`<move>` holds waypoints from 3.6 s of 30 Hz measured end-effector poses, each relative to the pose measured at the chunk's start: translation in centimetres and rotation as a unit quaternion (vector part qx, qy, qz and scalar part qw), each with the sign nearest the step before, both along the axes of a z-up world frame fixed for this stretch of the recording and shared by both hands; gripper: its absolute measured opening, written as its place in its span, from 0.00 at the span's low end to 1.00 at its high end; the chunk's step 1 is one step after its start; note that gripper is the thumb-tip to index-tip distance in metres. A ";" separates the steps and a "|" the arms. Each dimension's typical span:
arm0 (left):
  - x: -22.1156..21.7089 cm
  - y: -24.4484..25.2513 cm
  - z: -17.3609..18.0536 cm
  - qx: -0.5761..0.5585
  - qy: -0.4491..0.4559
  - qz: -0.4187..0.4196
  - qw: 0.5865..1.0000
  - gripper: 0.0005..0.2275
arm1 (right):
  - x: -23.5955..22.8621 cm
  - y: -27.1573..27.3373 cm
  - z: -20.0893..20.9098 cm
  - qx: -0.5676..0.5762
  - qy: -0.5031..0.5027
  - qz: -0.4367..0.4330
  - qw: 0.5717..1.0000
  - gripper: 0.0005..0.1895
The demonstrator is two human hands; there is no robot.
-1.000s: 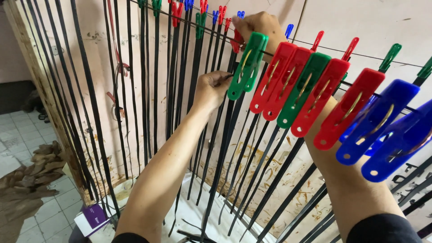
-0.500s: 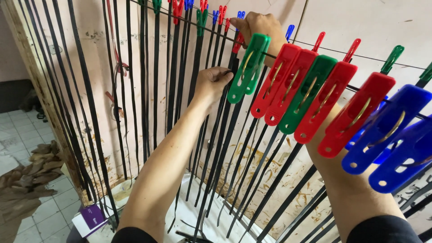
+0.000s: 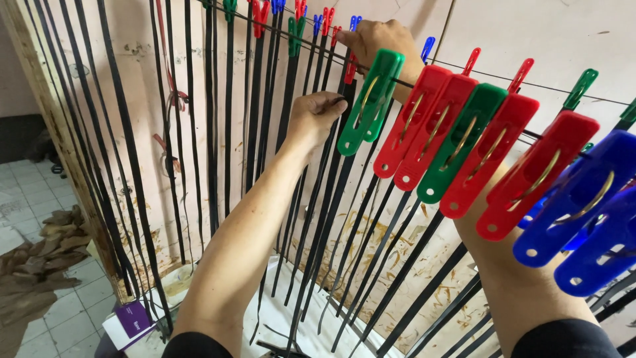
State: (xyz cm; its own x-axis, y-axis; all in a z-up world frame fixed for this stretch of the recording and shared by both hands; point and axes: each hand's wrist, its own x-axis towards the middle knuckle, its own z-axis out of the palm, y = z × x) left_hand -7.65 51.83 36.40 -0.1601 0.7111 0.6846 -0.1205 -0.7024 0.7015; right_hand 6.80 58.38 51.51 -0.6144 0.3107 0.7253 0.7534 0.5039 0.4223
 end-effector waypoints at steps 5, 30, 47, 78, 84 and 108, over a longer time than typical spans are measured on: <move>0.1 0.2 0.3 -0.006 0.011 0.021 1.000 0.12 | 0.2 0.6 -0.1 0.008 -0.006 0.014 1.000 0.34; 0.7 -2.3 -1.6 0.059 0.031 0.044 0.997 0.15 | 1.5 -3.5 0.9 -0.039 -0.003 0.127 0.991 0.28; 1.3 -8.1 -9.6 -0.092 0.122 0.150 0.977 0.23 | -2.6 -5.6 0.4 -0.084 0.061 0.164 0.981 0.26; 5.3 -25.1 -23.1 0.028 0.232 0.108 0.966 0.09 | 5.8 -35.1 -22.6 -0.161 0.150 0.359 0.907 0.09; 7.4 -37.9 -15.8 -0.124 0.263 -0.046 0.956 0.11 | 6.6 -44.1 -25.5 -0.236 0.204 0.420 0.852 0.04; 13.3 -45.3 -19.8 -0.082 0.331 -0.156 0.927 0.13 | 11.0 -59.7 -18.7 -0.297 0.078 0.555 0.773 0.13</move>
State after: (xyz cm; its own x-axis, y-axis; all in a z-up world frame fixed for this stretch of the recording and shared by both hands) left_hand 5.67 6.53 16.64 0.4872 0.7555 0.4381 0.1957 -0.5834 0.7883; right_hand 17.77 -1.35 32.83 -0.6613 -0.0390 0.7491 -0.2651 0.9463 -0.1848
